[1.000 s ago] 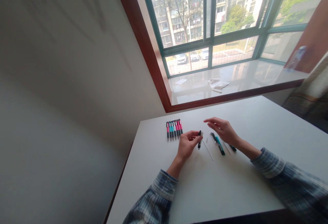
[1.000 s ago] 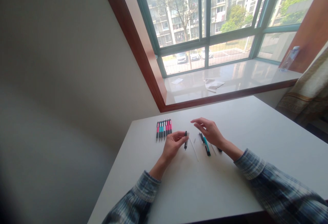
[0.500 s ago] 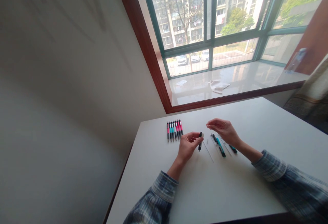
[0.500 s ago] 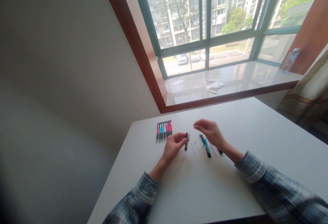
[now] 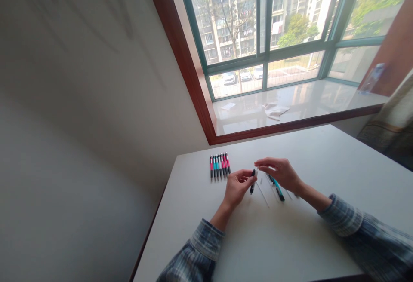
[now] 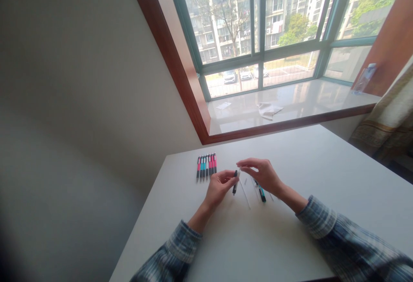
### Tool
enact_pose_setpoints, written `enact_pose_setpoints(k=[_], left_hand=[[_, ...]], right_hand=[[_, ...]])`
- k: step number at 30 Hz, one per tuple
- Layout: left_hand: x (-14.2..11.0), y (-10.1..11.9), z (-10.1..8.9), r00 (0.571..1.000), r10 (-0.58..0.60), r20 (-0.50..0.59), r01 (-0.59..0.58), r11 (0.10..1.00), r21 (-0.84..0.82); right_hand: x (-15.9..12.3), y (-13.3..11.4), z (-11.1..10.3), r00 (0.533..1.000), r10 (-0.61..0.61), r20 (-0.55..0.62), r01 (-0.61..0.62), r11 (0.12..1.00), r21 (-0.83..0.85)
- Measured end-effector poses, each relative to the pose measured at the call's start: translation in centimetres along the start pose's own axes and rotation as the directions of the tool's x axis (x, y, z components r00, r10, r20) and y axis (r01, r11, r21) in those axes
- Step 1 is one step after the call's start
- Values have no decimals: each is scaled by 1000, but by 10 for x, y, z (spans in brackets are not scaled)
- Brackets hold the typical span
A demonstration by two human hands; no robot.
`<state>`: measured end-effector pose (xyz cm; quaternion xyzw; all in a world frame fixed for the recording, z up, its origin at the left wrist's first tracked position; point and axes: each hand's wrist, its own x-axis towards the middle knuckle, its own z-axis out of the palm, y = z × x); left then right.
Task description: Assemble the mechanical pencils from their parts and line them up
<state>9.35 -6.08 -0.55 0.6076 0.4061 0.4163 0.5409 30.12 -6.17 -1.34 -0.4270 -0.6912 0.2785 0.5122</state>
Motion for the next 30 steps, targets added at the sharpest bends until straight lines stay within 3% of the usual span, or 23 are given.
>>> enact_pose_setpoints(k=[6, 11, 15, 20, 26, 30], left_hand=[[0, 2, 0, 1000, -6, 25, 6, 1000, -3], [1, 0, -1, 999, -8, -32, 6, 998, -64], [2, -3, -2, 995, -7, -99, -9, 987, -160], [2, -3, -4, 989, -16, -150, -12, 983, -185], [3, -7, -3, 989, -20, -147, -4, 987, -163], [5, -11, -4, 991, -16, -135, -3, 990, -143]], right_hand=[[-2, -1, 3, 998, 8, 54, -7, 1000, -2], [1, -1, -7, 995, -55, 81, 63, 993, -99], [5, 12, -19, 954, -120, 274, 202, 934, -294], [3, 21, -21, 902, -68, 426, 240, 900, -364], [0, 14, -15, 879, -38, 475, 234, 903, -360], [0, 13, -14, 906, -36, 423, 188, 927, -325]])
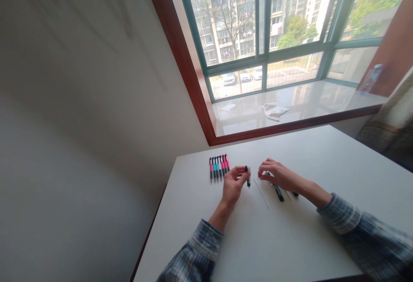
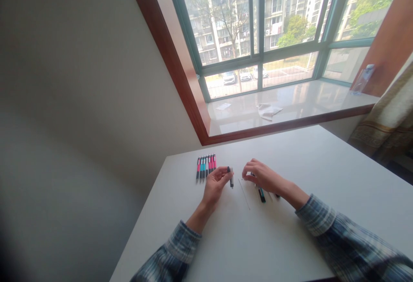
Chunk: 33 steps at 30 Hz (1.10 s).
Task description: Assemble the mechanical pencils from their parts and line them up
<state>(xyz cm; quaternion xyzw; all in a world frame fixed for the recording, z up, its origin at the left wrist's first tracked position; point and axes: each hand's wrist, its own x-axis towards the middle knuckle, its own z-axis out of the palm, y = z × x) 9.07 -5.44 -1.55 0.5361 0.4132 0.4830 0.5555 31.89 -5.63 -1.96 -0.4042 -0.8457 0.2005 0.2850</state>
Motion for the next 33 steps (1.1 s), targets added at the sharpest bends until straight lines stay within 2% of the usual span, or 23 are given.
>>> enact_pose_setpoints(k=[3, 7, 10, 15, 19, 23, 28, 33], left_hand=[[0, 0, 0, 1000, 3, 9, -3, 1000, 12], [-1, 2, 1, 999, -11, 33, 10, 999, 40], [-3, 5, 2, 999, -25, 48, 23, 998, 56], [-4, 8, 3, 998, -29, 48, 27, 998, 52], [-3, 9, 3, 999, -26, 37, 24, 998, 60], [-2, 7, 3, 999, -19, 36, 17, 998, 65], [-2, 4, 3, 999, -8, 32, 6, 998, 68], [-1, 3, 1, 1000, 1, -4, -1, 997, 75]], right_hand=[[1, -1, 2, 994, 38, -104, -32, 998, 58], [2, -6, 4, 963, 105, -249, -75, 989, 129], [3, -11, 3, 949, 131, -287, -86, 983, 164], [3, -13, 2, 967, 99, -233, -69, 989, 133], [1, -12, 5, 996, 39, -78, -38, 999, 21], [0, -11, 8, 999, 27, 33, -25, 997, -67], [1, -14, 4, 997, 48, 58, -40, 989, -140], [0, -26, 2, 989, 150, 6, -138, 928, -345]])
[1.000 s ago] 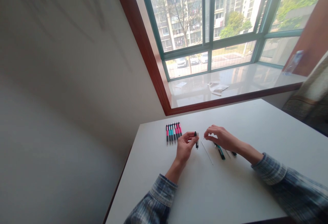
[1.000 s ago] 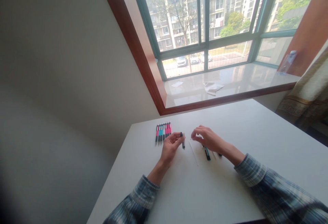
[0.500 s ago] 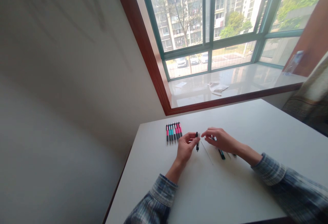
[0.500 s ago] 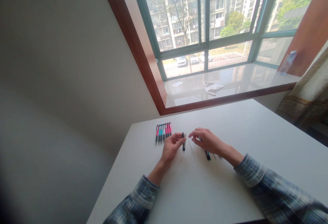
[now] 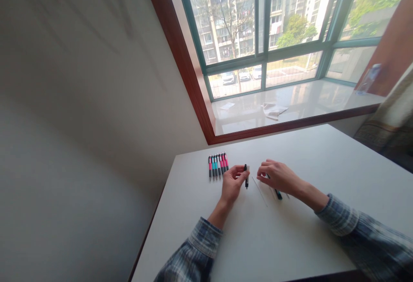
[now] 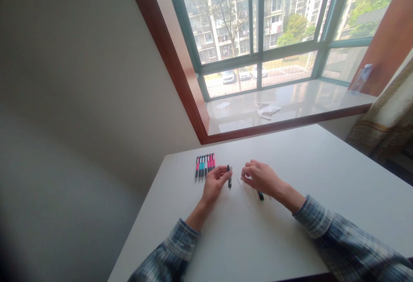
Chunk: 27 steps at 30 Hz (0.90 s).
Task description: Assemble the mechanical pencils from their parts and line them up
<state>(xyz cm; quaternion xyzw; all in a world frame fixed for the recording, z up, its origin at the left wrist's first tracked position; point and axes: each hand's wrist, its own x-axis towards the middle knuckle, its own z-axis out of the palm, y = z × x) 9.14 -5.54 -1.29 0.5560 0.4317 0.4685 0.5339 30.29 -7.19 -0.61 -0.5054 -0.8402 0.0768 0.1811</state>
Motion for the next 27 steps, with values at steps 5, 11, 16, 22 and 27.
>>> enact_pose_setpoints(k=[5, 11, 16, 22, 27], left_hand=[[3, 2, -4, 996, 18, -86, -21, 999, -37], [5, 4, -7, 990, 66, -125, -71, 997, -32], [5, 1, -8, 989, 78, -125, -81, 997, -20], [8, -7, -13, 985, 89, -150, -90, 996, -1], [8, -12, -12, 986, 108, -124, -106, 994, 28]], right_hand=[[-10, -26, 5, 996, 87, 35, -82, 989, -122], [-22, -56, 12, 994, 83, 66, -75, 990, -116], [-34, -80, 20, 999, 15, 48, -5, 980, -199], [-62, -88, 34, 999, -39, 16, 41, 989, -140], [-78, -94, 36, 998, -41, 41, 46, 988, -150]])
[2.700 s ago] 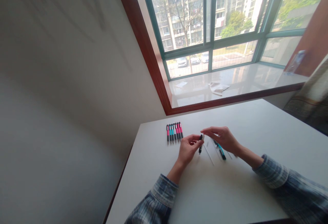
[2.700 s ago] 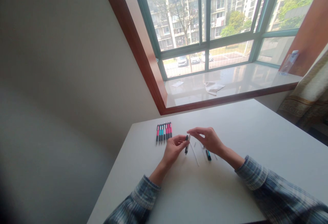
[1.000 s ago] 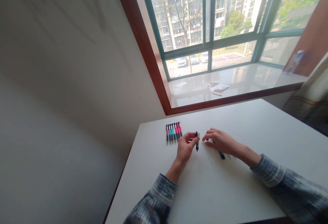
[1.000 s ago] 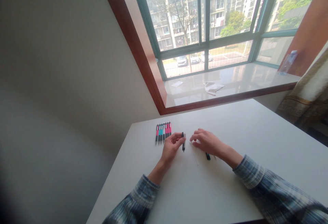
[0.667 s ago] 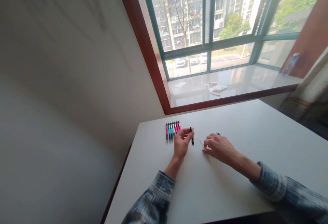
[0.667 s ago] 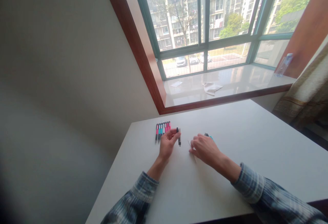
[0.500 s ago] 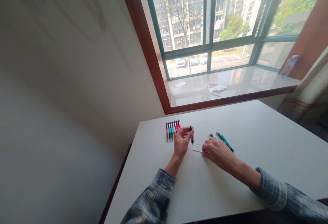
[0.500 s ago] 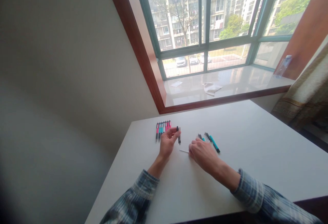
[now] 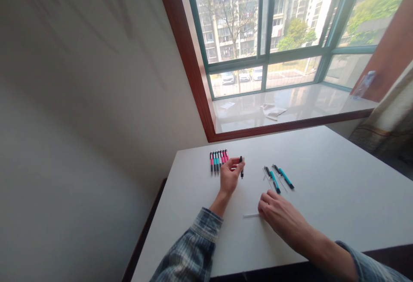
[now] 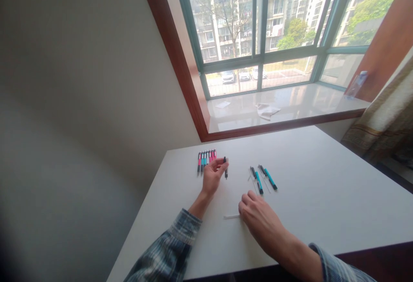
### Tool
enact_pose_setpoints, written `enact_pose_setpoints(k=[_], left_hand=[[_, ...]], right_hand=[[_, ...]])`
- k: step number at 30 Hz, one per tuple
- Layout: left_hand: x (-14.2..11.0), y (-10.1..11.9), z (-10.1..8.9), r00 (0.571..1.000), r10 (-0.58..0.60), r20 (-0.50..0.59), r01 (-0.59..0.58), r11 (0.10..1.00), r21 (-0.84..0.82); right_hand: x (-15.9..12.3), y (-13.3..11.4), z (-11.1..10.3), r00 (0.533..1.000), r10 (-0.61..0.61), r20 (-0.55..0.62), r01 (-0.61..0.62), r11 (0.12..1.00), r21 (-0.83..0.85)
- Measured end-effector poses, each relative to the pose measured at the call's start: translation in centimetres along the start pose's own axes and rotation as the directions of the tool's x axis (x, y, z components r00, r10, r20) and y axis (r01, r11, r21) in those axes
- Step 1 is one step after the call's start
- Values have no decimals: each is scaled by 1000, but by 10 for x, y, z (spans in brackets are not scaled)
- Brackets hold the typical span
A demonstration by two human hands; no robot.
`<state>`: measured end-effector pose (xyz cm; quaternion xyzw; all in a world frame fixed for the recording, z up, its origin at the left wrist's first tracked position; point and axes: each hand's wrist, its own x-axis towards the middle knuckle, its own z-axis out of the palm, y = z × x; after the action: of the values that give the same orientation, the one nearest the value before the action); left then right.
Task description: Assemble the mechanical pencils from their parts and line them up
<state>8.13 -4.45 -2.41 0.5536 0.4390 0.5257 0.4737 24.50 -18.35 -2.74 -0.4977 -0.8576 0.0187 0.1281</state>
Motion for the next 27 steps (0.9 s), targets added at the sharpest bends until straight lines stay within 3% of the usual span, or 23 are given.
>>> enact_pose_setpoints(k=[2, 5, 9, 12, 14, 17, 27], left_hand=[[-1, 1, 1, 1000, -6, 2, 6, 1000, 8], [-1, 4, 2, 1000, -6, 25, 5, 1000, 5], [-2, 4, 3, 995, -30, 94, 31, 999, -11], [-3, 2, 5, 990, -57, 128, 60, 998, -22], [-5, 2, 7, 988, -58, 141, 62, 998, -27], [-7, 4, 8, 987, -50, 153, 55, 998, -29], [-9, 10, 10, 979, -38, 199, 44, 999, -27]], right_hand=[[0, 5, -10, 1000, 19, 1, -19, 996, 88], [11, 28, -35, 998, 63, -19, -51, 925, 377], [48, 70, -62, 962, 246, -116, -92, 695, 713], [78, 86, -65, 899, 363, -244, 38, 491, 870], [91, 87, -62, 857, 421, -297, 106, 420, 901], [98, 84, -55, 843, 446, -302, 132, 374, 918], [96, 85, -47, 890, 385, -244, 106, 346, 932]])
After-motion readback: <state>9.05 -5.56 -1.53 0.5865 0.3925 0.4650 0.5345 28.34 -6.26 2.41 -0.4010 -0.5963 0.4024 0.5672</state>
